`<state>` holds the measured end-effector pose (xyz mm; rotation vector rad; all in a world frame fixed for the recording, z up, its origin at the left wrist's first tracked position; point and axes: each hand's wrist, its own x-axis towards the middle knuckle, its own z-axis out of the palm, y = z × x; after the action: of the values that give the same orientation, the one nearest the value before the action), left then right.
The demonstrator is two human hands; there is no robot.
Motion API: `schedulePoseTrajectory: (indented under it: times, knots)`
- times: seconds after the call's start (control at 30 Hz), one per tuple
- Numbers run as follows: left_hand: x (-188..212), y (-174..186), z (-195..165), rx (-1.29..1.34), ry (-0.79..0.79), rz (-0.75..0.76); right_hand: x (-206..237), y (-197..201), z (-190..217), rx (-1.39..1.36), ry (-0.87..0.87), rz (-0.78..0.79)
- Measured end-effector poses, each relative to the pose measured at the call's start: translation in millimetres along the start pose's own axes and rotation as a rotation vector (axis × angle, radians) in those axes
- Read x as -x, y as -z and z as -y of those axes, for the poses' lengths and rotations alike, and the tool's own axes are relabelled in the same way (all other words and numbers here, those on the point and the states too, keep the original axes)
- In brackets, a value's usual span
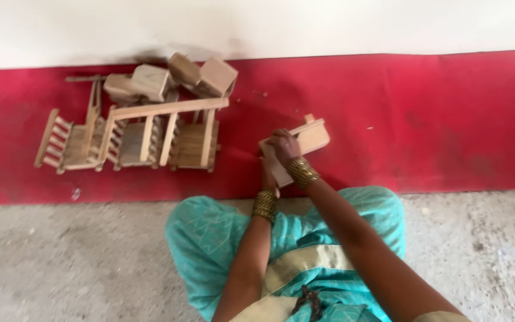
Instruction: The person sits on the floor and assembles small wooden toy furniture, fitting parts together by hand. They pick up chair and cart frames, insert wooden pieces into slots, press joints together, and set finished toys in a row on the red mat.
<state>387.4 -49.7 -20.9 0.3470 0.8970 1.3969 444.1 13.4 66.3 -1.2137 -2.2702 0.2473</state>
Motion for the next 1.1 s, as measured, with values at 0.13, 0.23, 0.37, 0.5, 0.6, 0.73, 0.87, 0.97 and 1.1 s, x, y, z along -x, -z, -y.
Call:
schedulePoseTrajectory:
  times: [0.13, 0.23, 0.37, 0.5, 0.6, 0.73, 0.87, 0.97, 1.1]
  knots:
    - [-1.4, 6.4, 4.1, -0.067, 0.138, -0.144, 54.2, 20.5, 10.3, -0.047, 0.153, 0.059]
    - [-7.1, 5.9, 10.4, 0.104, 0.082, -0.161, 78.4, 25.9, 8.5, -0.131, 0.238, 0.068]
    - [-20.4, -4.1, 19.9, 0.179, -0.122, -0.186, 44.0, 9.2, -14.0, 0.137, 0.263, -0.03]
    - [-26.3, -5.3, 28.1, 0.074, -0.196, -0.436, -4.2, -2.0, -23.9, 0.155, -0.033, 0.042]
    - [-28.7, -1.7, 32.7, 0.025, -0.154, -0.468, 3.2, -2.5, -20.9, 0.089, 0.136, -0.06]
    - [-31.9, 0.1, 36.0, -0.027, -0.148, -0.475, 32.5, 10.3, -8.3, -0.046, 0.331, 0.033]
    - [-32.6, -0.7, 32.1, -0.06, -0.151, -0.484, 16.2, 7.4, -10.8, -0.062, 0.269, -0.043]
    - [-30.1, -3.1, 27.6, -0.075, -0.139, -0.488, -2.3, -4.6, -6.9, -0.001, 0.072, -0.157]
    - [-24.7, -7.0, 23.0, -0.087, -0.119, -0.471, 7.6, -9.5, 2.4, -0.106, 0.402, -0.241]
